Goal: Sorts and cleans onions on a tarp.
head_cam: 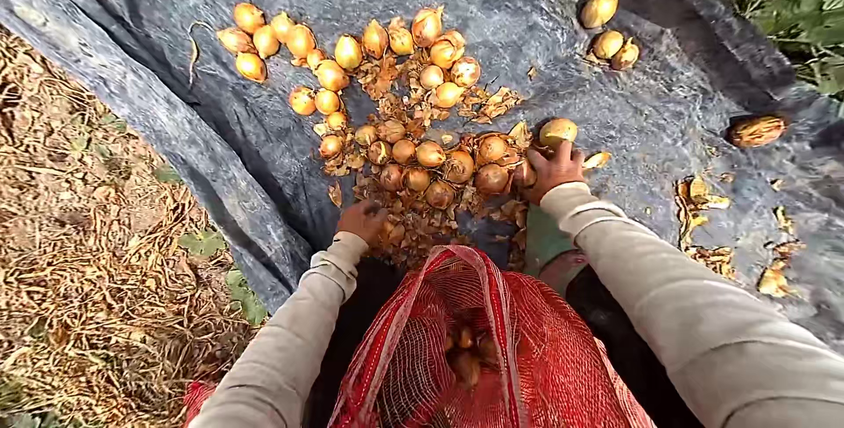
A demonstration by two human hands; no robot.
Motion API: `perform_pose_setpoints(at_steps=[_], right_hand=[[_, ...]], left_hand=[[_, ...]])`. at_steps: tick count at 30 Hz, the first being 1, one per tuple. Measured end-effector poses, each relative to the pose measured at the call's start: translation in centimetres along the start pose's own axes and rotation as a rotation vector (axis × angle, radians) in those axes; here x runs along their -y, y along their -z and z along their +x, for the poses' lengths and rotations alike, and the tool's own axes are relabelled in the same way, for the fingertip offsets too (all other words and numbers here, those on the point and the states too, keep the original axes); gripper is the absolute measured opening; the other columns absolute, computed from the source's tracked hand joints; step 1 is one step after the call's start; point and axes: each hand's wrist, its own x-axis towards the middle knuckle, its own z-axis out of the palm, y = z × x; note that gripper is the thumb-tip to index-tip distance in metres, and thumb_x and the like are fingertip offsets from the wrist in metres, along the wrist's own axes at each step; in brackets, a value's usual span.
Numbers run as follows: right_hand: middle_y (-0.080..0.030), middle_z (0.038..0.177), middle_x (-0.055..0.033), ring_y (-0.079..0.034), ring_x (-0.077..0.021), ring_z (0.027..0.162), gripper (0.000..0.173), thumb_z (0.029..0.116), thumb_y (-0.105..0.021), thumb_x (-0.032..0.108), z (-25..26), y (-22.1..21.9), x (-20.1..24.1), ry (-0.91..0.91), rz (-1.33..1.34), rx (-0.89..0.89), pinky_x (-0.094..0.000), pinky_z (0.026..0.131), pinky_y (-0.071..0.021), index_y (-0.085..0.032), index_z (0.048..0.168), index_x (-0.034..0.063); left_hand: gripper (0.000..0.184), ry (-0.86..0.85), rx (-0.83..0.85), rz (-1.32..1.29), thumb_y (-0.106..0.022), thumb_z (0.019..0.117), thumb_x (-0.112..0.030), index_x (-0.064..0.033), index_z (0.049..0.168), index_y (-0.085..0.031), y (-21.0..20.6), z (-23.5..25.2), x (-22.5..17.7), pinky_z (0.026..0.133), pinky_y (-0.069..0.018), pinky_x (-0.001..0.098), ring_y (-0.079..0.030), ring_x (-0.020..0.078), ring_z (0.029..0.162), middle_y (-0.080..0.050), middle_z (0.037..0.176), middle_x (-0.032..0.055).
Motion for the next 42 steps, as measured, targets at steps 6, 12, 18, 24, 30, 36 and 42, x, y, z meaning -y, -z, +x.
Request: perform_pose_setpoints(at_steps=[6,12,18,24,30,36,42], right_hand=[[-0.029,0.162,-0.0280,-0.027,-0.0549,0.148,0.097,0.0663,-0.092,0.059,-0.9,0.2,1.8,-0.089,-0.016,0.026,-0.0815,0.098,-0.0365,-0.056,0.148,0.0195],[-0.054,0.149,-0.0216,-0.031,-0.0536,0.147,0.074,0.0858,-0.083,0.036,-1.6,-1.9,3.6,0.110,-0.188,0.104,-0.0843,0.096,-0.0340,-0.052,0.150,0.0174],[-0.055,0.146,-0.0236,-0.036,-0.0542,0.144,0.076,0.0826,-0.088,0.031,-0.8,-0.7,2.9,0.237,-0.238,0.210,-0.0832,0.098,-0.0329,-0.054,0.149,0.0191],[-0.058,0.141,-0.0262,-0.044,-0.0565,0.137,0.073,0.0788,-0.091,0.030,0.5,-1.5,0.5,0.307,-0.154,0.084,-0.0771,0.095,-0.0426,-0.060,0.142,0.0117],[-0.067,0.121,-0.0302,-0.065,-0.0497,0.113,0.068,0.0859,-0.085,0.036,-3.4,1.9,2.5,0.282,0.242,0.162,-0.0720,0.097,-0.0466,-0.058,0.141,0.0061],[-0.070,0.112,-0.0111,-0.068,-0.0147,0.097,0.069,0.0830,-0.073,0.032,-13.9,5.8,8.4,0.337,0.887,0.820,-0.0357,0.089,-0.0577,-0.051,0.139,-0.0007],[-0.054,0.140,-0.0359,-0.050,-0.0503,0.135,0.059,0.0946,-0.075,0.016,-16.3,-0.6,7.2,0.573,-0.207,1.285,-0.0637,0.112,-0.0367,-0.051,0.145,-0.0063]], left_hand=[[0.065,0.082,0.259,0.591,-0.065,0.0962,-0.052,-0.0146,0.148,-0.053,-2.8,-0.3,-2.1,0.093,-0.0507,0.0681,-0.065,0.0471,0.118,-0.066,0.130,0.0254],[0.064,-0.080,0.347,0.689,-0.073,0.0933,-0.036,-0.0129,0.148,-0.051,-1.8,0.7,-0.8,0.096,-0.0501,0.0676,-0.063,0.0467,0.121,-0.064,0.133,0.0248],[0.070,-0.266,0.093,0.426,-0.082,0.0866,-0.044,-0.0174,0.146,-0.057,1.6,1.6,-2.3,0.092,-0.0548,0.0616,-0.064,0.0429,0.119,-0.037,0.163,0.0168],[0.070,-0.277,0.168,0.509,-0.083,0.0830,-0.049,-0.0203,0.142,-0.061,0.8,5.2,-5.6,0.091,-0.0542,0.0622,-0.063,0.0436,0.120,-0.016,0.172,0.0129],[0.074,-0.231,0.231,0.513,-0.090,0.0730,-0.053,-0.0242,0.136,-0.066,0.3,6.6,-5.4,0.096,-0.0506,0.0657,-0.054,0.0488,0.128,-0.015,0.170,0.0203],[0.051,-0.444,0.253,-0.500,-0.076,0.0863,-0.020,0.0069,0.127,-0.062,1.2,0.3,-2.6,0.101,-0.0517,0.0419,-0.062,0.0226,0.116,-0.062,0.131,0.0198],[0.092,-0.484,0.869,-0.679,-0.050,0.0949,-0.062,0.0085,0.152,-0.034,-5.5,-11.8,-2.9,0.115,-0.0417,0.0373,-0.054,0.0188,0.133,-0.053,0.147,0.0191]])
